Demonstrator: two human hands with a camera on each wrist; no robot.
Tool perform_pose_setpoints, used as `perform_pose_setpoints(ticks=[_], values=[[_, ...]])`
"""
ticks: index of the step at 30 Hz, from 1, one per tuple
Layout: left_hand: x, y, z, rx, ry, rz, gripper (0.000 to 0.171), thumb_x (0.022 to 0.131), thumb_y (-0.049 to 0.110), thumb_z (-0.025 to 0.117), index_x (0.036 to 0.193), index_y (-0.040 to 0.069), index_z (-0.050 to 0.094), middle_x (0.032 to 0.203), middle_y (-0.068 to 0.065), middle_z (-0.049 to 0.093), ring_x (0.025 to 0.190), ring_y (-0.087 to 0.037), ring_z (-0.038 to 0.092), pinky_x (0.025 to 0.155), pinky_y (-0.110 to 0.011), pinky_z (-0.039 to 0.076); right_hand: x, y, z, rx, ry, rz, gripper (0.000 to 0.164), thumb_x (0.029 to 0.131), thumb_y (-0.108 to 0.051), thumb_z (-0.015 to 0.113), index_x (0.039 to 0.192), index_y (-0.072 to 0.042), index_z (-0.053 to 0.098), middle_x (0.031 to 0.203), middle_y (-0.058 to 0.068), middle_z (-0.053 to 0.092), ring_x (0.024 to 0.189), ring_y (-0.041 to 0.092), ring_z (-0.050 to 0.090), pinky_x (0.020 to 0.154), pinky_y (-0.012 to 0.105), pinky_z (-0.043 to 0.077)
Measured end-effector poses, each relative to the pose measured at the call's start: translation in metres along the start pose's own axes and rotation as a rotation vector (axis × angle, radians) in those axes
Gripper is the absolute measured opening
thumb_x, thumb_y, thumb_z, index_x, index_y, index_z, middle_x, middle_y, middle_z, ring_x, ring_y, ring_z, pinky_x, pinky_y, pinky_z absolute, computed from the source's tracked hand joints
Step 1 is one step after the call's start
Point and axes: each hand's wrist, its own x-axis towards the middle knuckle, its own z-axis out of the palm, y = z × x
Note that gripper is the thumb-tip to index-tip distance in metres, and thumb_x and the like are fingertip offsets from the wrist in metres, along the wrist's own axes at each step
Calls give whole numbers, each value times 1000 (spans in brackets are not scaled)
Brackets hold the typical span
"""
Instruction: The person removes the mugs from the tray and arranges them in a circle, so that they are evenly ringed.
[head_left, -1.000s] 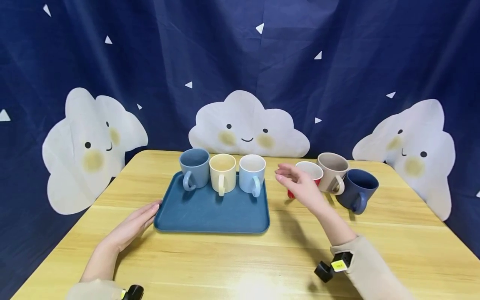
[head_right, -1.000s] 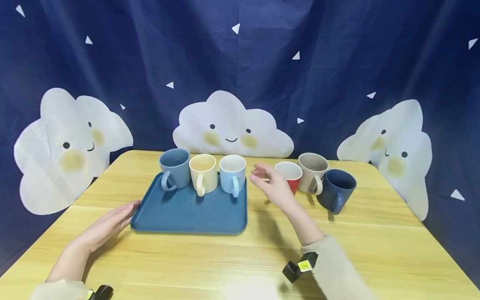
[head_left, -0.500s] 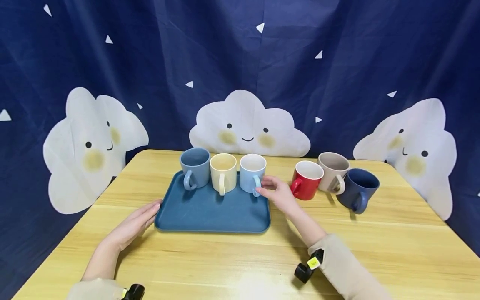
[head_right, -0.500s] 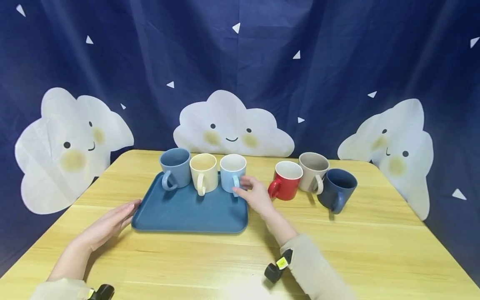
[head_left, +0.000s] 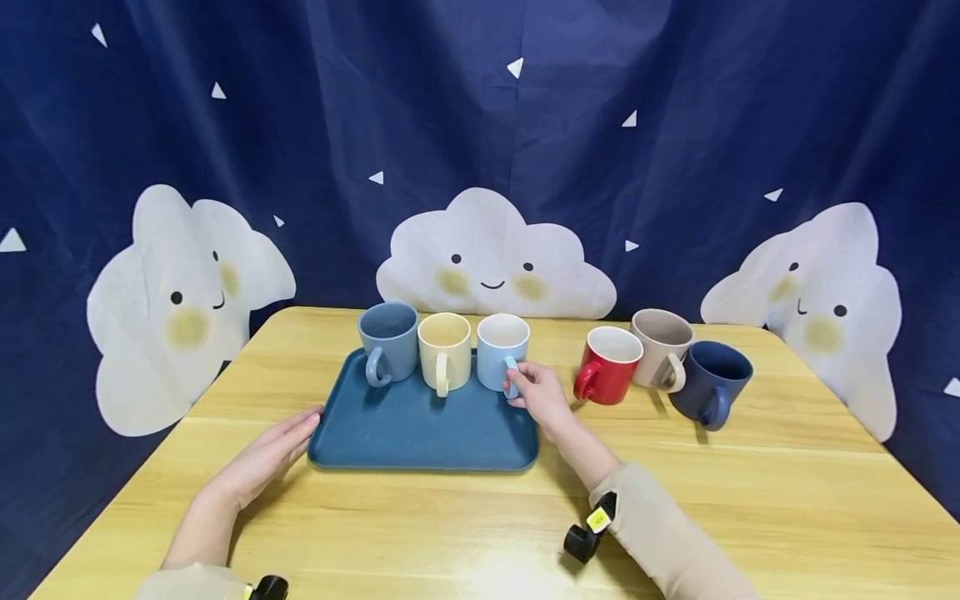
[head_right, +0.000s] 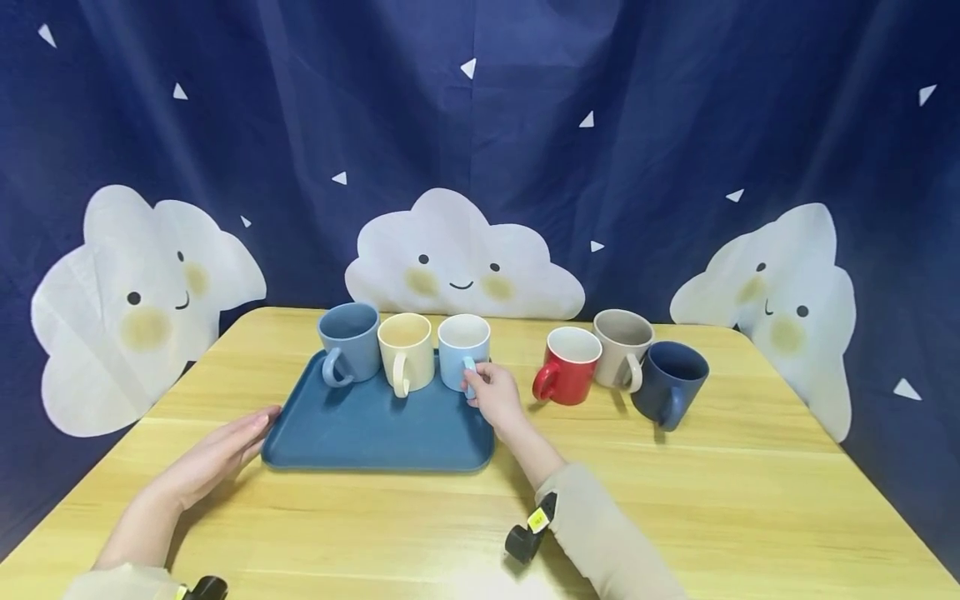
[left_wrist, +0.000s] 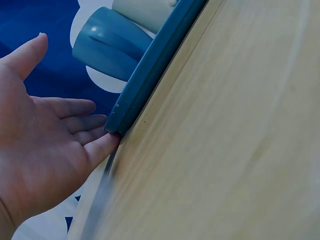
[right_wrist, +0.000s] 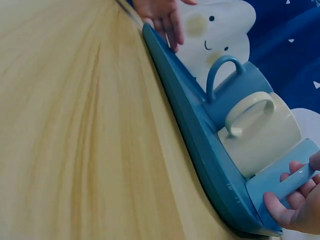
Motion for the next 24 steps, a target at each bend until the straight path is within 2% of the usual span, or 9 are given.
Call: perform_pose_setpoints(ticks=[4,9,14,20,24], values=[[1,-2,1,4,-10,-2,70,102,36,32,142,-15,5,149,-30,4,137,-38,6,107,-23,23,-4,2,0,21,12,-19,19,95,-5,50,95,11,60,74,9,60,72,16,57,69,38,57],[1,-2,-1,13,-8,-2,70,102,36,32,142,-14,5,150,-29,3,137,-38,6,108,-25,22,-11,-1,-3,68,18,-35,18,94,-4,51,93,12,60,71,8,60,68,16,58,67,38,57],[1,-2,-1,12,-11,5,70,102,36,32,142,-14,5,150,-29,3,137,-38,5,108,-25,22,-22,-7,-9,113,6,-47,18,93,-2,53,94,15,60,71,9,60,66,17,58,64,33,57],[1,-3,-2,-3,-18,3,71,102,36,32,142,-14,4,149,-31,2,137,-39,4,109,-43,9,-42,-21,-21,107,-33,-109,19,92,0,53,97,19,57,72,9,62,65,15,60,68,39,57],[1,-4,-2,-4,-25,6,71,102,36,32,142,-15,3,149,-31,1,137,-40,3,108,-47,6,-54,-28,-34,112,-71,-131,22,93,0,52,98,21,55,72,7,62,67,16,61,69,38,57]])
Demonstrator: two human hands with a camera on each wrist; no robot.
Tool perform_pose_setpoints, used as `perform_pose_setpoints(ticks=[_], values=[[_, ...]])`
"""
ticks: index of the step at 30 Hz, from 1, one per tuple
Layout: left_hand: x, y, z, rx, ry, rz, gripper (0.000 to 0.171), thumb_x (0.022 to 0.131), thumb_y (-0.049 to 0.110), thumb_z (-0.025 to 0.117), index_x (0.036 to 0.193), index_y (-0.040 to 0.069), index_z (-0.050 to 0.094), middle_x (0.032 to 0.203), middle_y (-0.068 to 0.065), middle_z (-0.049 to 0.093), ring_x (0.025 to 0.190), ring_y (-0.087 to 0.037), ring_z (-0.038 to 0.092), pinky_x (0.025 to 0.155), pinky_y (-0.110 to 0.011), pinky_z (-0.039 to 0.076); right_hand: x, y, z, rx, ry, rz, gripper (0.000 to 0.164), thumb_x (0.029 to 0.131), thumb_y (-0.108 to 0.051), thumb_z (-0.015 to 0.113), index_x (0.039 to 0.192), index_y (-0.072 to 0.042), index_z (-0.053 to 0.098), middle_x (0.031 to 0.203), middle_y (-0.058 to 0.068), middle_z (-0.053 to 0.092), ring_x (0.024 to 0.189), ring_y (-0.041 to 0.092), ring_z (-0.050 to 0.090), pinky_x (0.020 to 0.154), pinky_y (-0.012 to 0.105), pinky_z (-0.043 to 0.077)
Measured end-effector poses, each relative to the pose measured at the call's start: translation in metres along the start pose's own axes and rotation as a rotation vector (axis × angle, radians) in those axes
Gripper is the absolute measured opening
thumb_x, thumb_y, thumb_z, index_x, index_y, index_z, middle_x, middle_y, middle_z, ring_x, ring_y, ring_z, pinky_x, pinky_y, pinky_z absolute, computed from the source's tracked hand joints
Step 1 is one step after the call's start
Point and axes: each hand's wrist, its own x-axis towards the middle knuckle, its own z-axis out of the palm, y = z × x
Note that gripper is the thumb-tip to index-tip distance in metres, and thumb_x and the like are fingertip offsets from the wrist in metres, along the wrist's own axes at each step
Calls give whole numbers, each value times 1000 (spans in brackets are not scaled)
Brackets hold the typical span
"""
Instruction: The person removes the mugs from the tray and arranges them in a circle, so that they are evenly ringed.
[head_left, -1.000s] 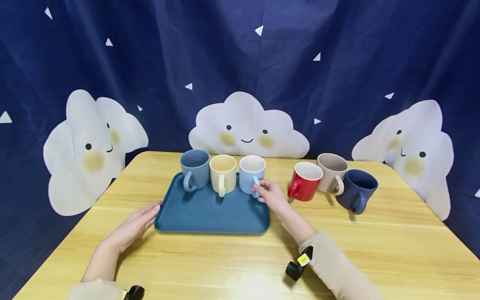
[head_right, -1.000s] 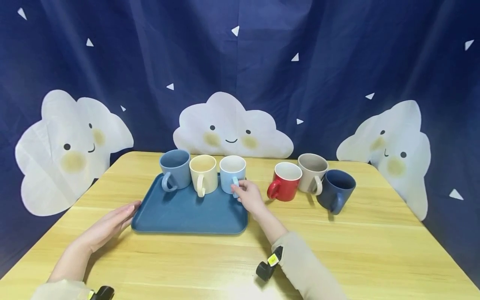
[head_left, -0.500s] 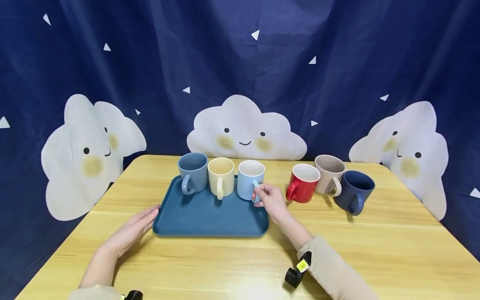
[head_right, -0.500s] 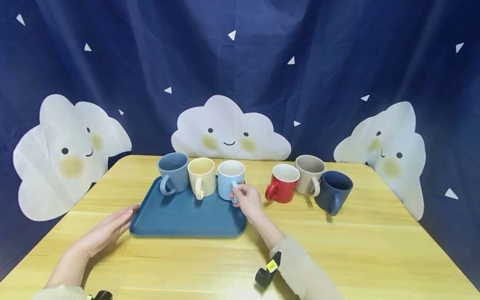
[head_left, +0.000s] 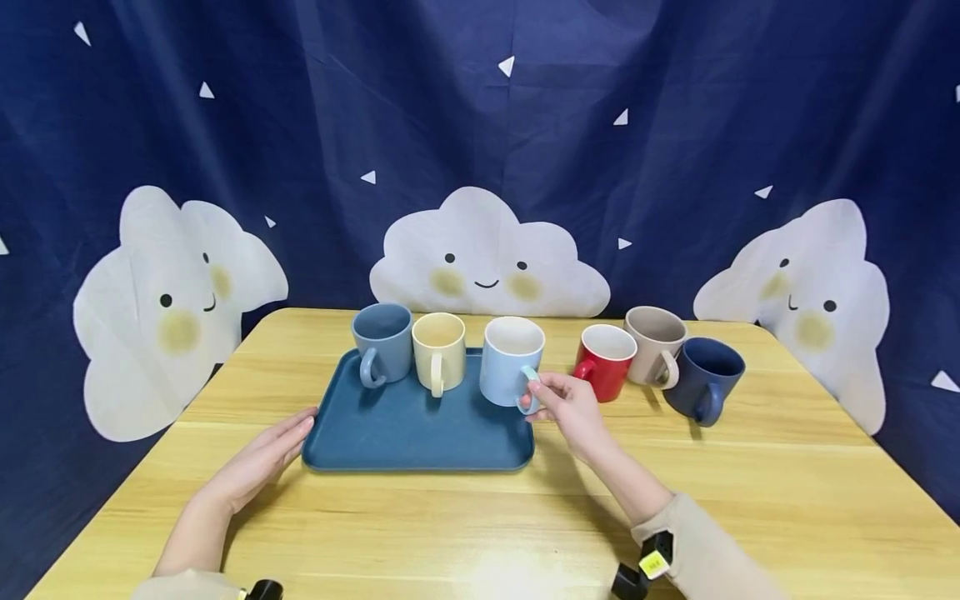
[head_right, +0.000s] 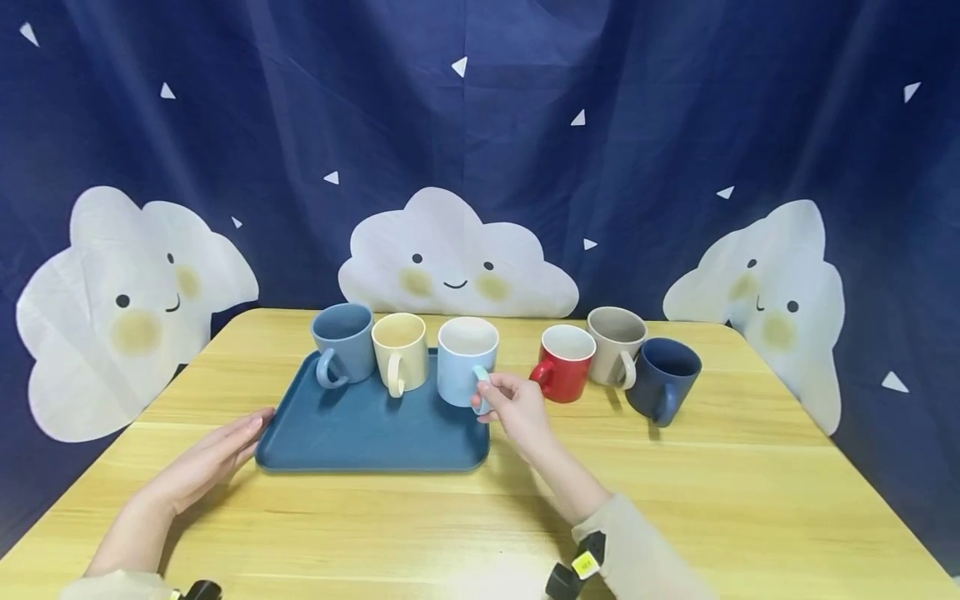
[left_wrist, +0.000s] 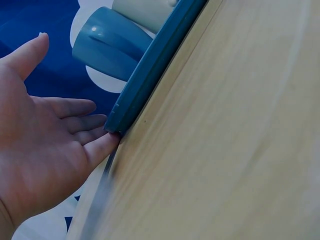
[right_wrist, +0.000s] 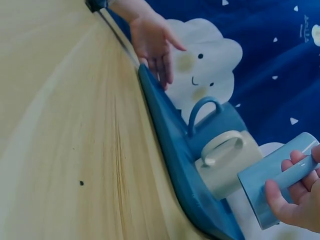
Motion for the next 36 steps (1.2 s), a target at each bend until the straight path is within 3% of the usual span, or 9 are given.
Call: perform_pose_setpoints(ticks=[8,12,18,21,25,29,34,36], values=[[0,1,0,-4,-5,-9,70,102,35,32,142,-14,3,149,-30,1,137,-40,3,109,-48,6,-24,-11,-25,-2,-31,-9,24,93,0,52,97,23,50,73,6,61,69,16,61,68,32,57],[0,0,0,3,-1,-5,70,102,35,32,142,-14,3,149,-31,2,137,-40,4,109,-46,8,-39,-15,-41,-12,-29,-55,26,93,-2,52,96,24,49,74,5,61,68,16,62,67,32,57],[1,0,-1,6,1,6,70,102,35,32,142,-15,3,149,-31,1,137,-40,3,108,-48,7,-58,-17,-69,5,-36,-160,13,93,0,52,88,9,60,73,2,64,68,13,64,64,31,57],[1,0,-1,4,-5,7,70,102,35,32,142,-15,3,149,-31,1,137,-40,3,108,-48,7,-67,-17,-81,-12,-22,-179,14,93,1,52,86,-1,64,74,3,64,69,13,64,64,31,57],[0,1,-2,13,-4,6,69,102,34,32,142,-15,4,149,-31,1,137,-40,3,110,-41,13,-74,-16,-93,-42,-11,-175,16,93,2,51,87,-3,65,75,3,64,68,13,64,64,30,57],[-1,1,-3,22,-2,4,69,102,34,32,142,-15,4,149,-31,1,137,-40,3,110,-30,19,-79,-13,-100,-70,3,-153,15,94,1,51,88,-3,64,76,4,64,69,14,64,65,30,57],[0,1,-2,21,-2,-1,69,102,34,32,142,-14,4,149,-30,1,137,-40,3,110,-36,16,-83,-6,-105,-87,53,-128,12,93,0,52,92,8,62,75,6,64,68,15,64,64,31,57],[1,1,-2,21,-3,0,69,102,34,32,142,-14,4,149,-30,1,137,-40,3,110,-32,18,-84,-3,-106,-85,73,-128,14,93,1,52,93,14,59,74,7,64,68,16,64,63,31,57]])
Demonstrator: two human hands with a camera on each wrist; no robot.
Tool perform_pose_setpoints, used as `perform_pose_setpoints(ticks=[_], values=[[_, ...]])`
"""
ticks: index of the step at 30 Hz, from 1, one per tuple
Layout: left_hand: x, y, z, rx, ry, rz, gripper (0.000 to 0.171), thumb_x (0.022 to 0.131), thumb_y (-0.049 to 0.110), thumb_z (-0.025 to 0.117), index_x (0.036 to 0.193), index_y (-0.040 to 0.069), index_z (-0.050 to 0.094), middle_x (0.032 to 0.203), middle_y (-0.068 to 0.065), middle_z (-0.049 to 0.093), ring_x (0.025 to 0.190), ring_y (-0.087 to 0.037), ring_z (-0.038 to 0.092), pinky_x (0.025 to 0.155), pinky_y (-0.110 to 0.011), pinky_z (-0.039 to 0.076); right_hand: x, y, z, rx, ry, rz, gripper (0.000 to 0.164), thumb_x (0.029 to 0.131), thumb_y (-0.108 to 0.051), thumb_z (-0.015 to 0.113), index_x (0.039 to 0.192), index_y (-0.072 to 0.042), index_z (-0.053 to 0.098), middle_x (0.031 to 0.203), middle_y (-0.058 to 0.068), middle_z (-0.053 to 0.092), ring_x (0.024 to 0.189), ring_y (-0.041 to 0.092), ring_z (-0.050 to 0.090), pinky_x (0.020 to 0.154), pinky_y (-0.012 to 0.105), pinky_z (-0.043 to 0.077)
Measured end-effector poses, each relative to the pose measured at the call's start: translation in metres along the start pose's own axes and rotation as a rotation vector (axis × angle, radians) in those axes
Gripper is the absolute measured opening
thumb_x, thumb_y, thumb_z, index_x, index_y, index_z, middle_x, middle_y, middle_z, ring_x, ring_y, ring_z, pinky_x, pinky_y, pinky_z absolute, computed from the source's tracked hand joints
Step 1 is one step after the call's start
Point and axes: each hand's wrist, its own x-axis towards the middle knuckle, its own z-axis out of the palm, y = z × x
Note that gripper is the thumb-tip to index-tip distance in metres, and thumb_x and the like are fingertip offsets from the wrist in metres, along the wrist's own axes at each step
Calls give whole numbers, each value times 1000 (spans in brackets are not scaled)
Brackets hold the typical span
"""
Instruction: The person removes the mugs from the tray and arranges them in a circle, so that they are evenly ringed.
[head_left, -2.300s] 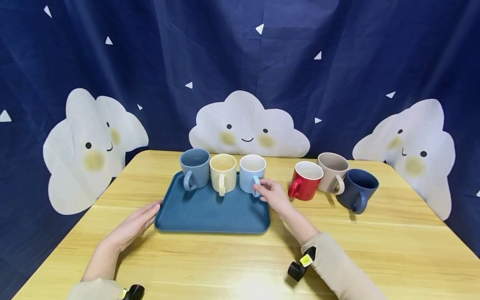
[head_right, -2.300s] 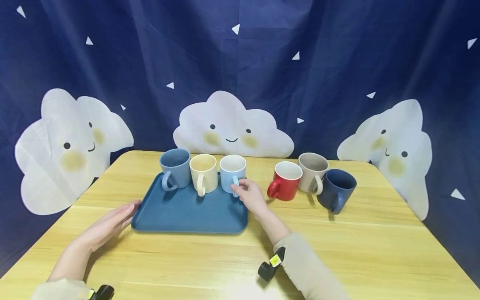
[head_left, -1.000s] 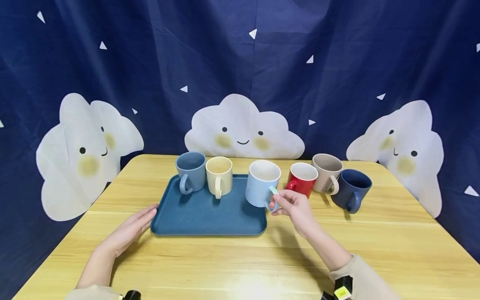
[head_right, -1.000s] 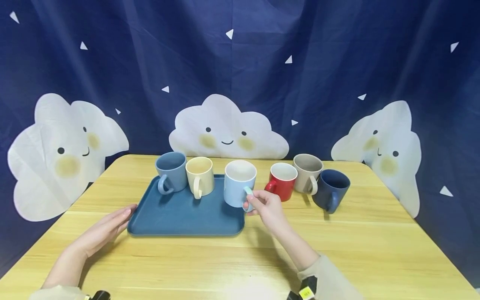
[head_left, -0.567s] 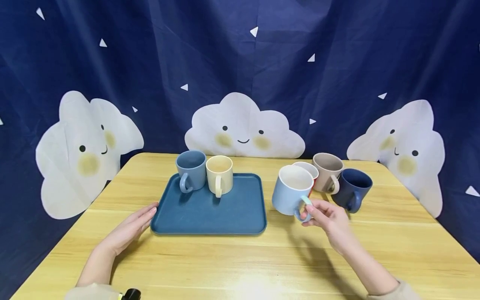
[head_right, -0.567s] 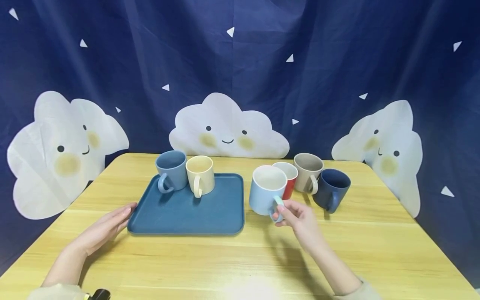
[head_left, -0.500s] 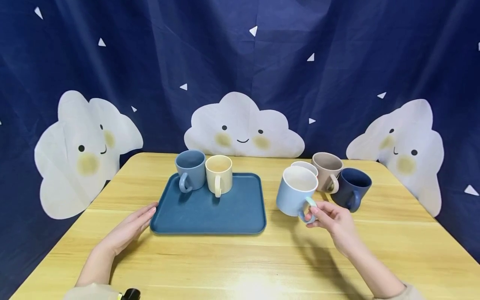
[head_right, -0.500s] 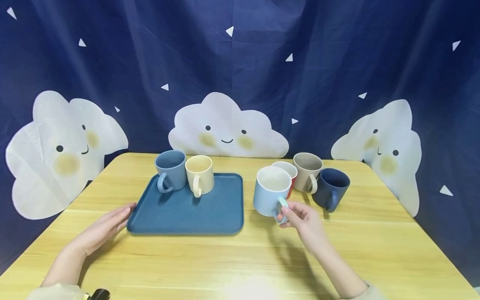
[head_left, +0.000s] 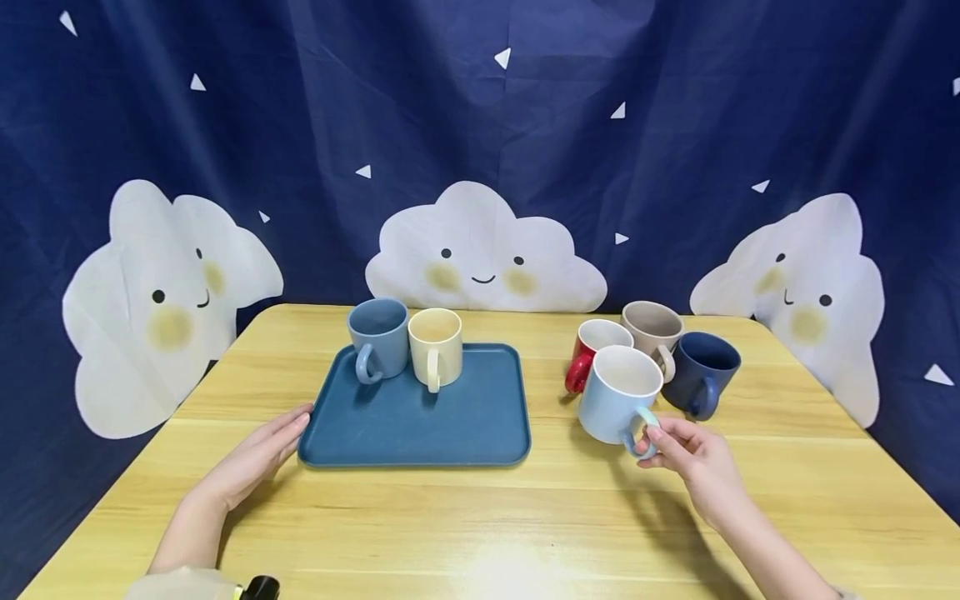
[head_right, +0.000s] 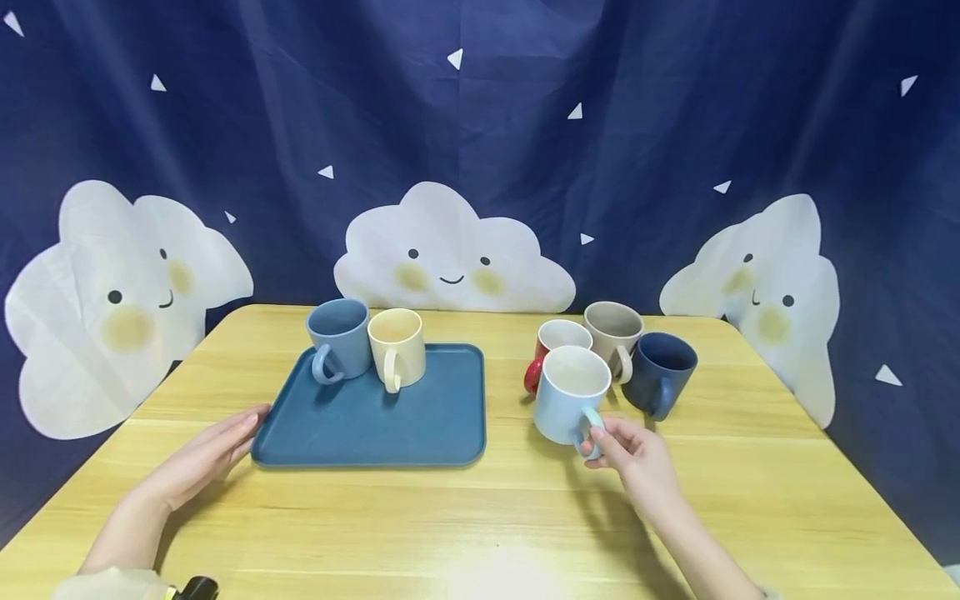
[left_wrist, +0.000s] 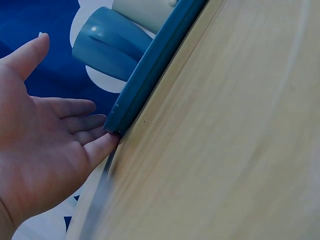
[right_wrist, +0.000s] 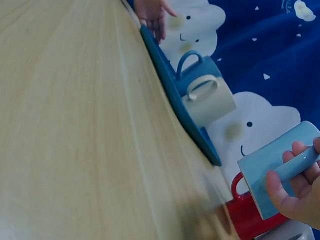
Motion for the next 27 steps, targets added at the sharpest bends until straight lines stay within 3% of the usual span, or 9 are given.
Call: perform_pose_setpoints(ticks=[4,7,15,27], values=[[0,0,0,-6,-3,9,69,102,34,32,142,-15,4,149,-31,1,137,-40,2,104,-15,25,0,5,-2,-16,23,21,19,93,0,52,93,19,56,73,7,64,67,16,64,63,31,57],[0,0,-1,-6,0,11,69,102,34,32,142,-15,4,149,-31,2,137,-40,3,101,-12,27,1,8,-2,-20,29,57,21,93,-2,53,95,20,55,74,7,64,67,16,64,64,31,57],[0,1,0,3,3,-11,70,102,36,33,142,-14,4,149,-31,2,137,-40,4,109,-43,12,1,17,-4,-31,30,90,25,93,-2,53,95,22,53,74,7,64,66,16,63,64,33,57],[0,1,0,-5,5,-12,70,102,36,31,142,-14,4,149,-30,2,137,-40,6,108,-46,10,6,28,-7,-12,41,97,26,92,-2,54,95,24,52,72,5,64,67,12,63,63,29,57]])
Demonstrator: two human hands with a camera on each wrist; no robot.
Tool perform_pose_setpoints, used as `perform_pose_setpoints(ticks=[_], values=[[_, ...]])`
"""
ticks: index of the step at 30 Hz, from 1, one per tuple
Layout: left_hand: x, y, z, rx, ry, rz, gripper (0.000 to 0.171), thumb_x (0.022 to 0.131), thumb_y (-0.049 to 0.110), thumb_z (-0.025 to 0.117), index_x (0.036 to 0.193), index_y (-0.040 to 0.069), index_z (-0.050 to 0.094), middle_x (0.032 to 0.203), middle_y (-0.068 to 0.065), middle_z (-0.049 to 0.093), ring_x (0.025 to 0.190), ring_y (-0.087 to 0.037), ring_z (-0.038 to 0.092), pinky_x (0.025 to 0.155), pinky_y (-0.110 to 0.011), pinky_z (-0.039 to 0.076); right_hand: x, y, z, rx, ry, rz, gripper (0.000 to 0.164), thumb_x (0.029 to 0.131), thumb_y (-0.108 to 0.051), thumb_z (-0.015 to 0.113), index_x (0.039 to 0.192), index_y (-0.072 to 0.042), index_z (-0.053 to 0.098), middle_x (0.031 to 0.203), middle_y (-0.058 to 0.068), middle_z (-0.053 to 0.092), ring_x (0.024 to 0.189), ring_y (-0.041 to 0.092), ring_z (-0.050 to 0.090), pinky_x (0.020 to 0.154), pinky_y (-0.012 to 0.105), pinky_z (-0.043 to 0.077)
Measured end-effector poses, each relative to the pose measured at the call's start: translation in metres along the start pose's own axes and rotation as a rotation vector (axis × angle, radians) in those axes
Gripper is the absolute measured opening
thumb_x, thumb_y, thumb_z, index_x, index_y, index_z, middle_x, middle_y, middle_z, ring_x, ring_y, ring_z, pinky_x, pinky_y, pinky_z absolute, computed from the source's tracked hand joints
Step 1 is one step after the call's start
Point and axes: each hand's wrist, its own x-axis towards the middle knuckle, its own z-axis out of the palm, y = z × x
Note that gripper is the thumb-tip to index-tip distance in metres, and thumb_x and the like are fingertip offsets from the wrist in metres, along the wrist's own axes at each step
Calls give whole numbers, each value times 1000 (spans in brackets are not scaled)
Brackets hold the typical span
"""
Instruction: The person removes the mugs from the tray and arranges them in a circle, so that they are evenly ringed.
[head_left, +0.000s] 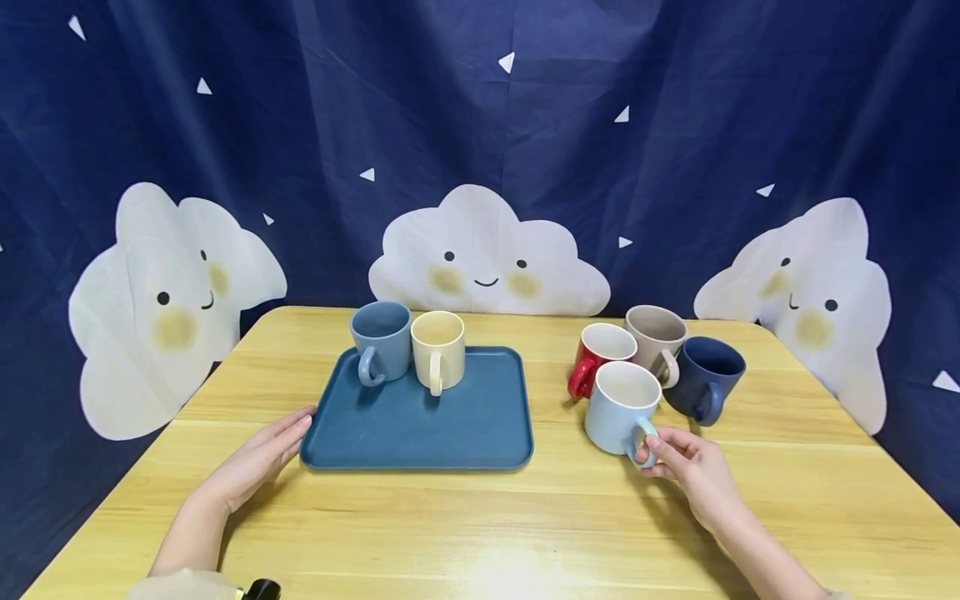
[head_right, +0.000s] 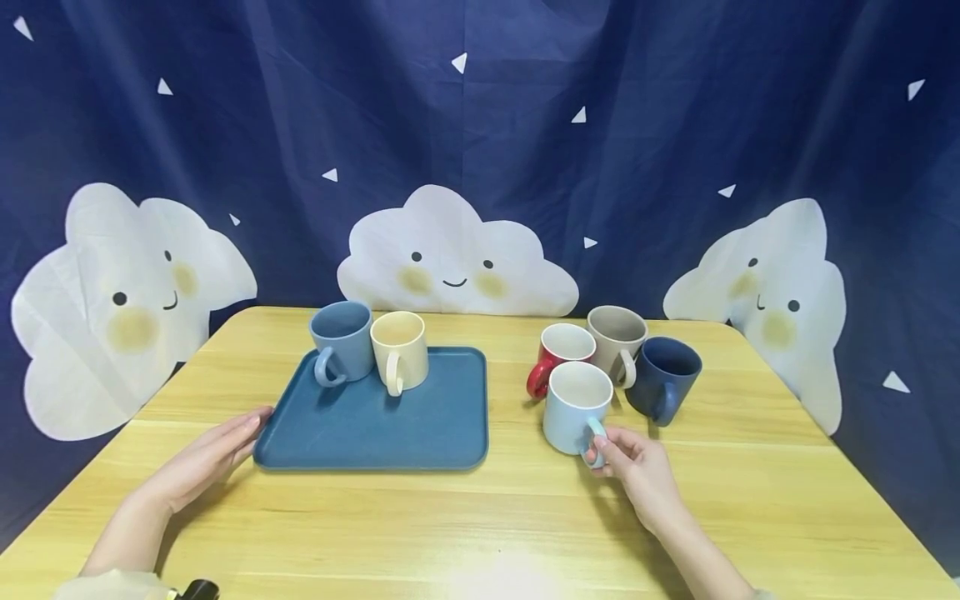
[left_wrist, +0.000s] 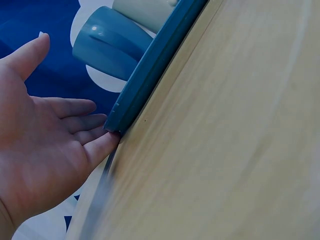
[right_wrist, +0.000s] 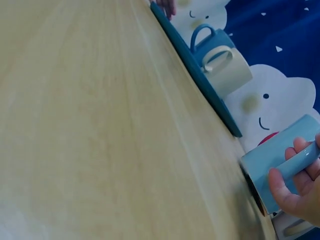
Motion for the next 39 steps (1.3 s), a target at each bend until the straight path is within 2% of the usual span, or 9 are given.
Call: perform_pose_setpoints(ticks=[2,6,8,13,15,20,26,33,39], values=[[1,-1,0,1,-1,2,69,102,36,31,142,-14,4,149,-30,2,137,-40,5,109,-41,13,0,3,-1,9,2,3,26,92,-2,55,94,24,52,71,5,64,67,12,63,62,29,57],[1,-4,-1,-3,-5,9,69,102,35,32,142,-14,4,149,-31,2,137,-40,4,106,-18,24,2,7,-4,21,-3,3,24,92,-1,54,92,22,53,71,5,64,67,13,63,62,29,57],[1,-4,-2,-5,-9,13,69,102,34,32,142,-14,4,149,-31,1,137,-40,3,102,-13,26,4,9,-6,40,-12,2,20,92,0,53,91,19,55,72,5,65,68,13,64,62,30,57],[2,-2,-1,-3,-13,10,69,102,34,31,142,-14,3,149,-31,1,137,-40,4,109,-31,19,9,8,-12,63,-72,3,17,92,1,51,91,17,57,76,5,65,72,14,64,65,31,57],[2,-1,-2,-1,-14,10,69,102,35,31,142,-14,2,149,-31,0,137,-40,4,110,-39,14,9,6,-13,24,-81,4,21,93,0,51,94,21,54,77,5,64,73,14,64,67,31,57],[1,-1,-1,3,-8,7,70,102,36,31,142,-15,2,149,-31,0,137,-41,4,108,-46,10,8,2,-13,-105,-36,24,29,93,-2,52,102,25,49,80,7,65,72,15,65,66,32,57],[0,0,-1,3,-3,-2,71,102,36,32,142,-14,3,149,-30,1,137,-39,3,110,-35,18,10,-7,-19,-250,47,-33,22,92,-2,54,102,18,53,82,-2,66,69,11,64,63,27,56],[-1,0,-1,4,1,1,70,102,36,32,142,-14,3,149,-30,1,137,-40,4,109,-43,13,17,-23,-28,-364,108,-157,11,91,0,56,97,8,59,81,-13,65,73,0,62,65,18,53],[0,-1,-1,0,-1,11,70,102,35,33,142,-14,4,149,-30,2,137,-40,4,108,-25,23,22,-38,-25,-462,102,-166,20,90,-10,62,101,6,60,81,-15,65,71,0,60,59,16,50]])
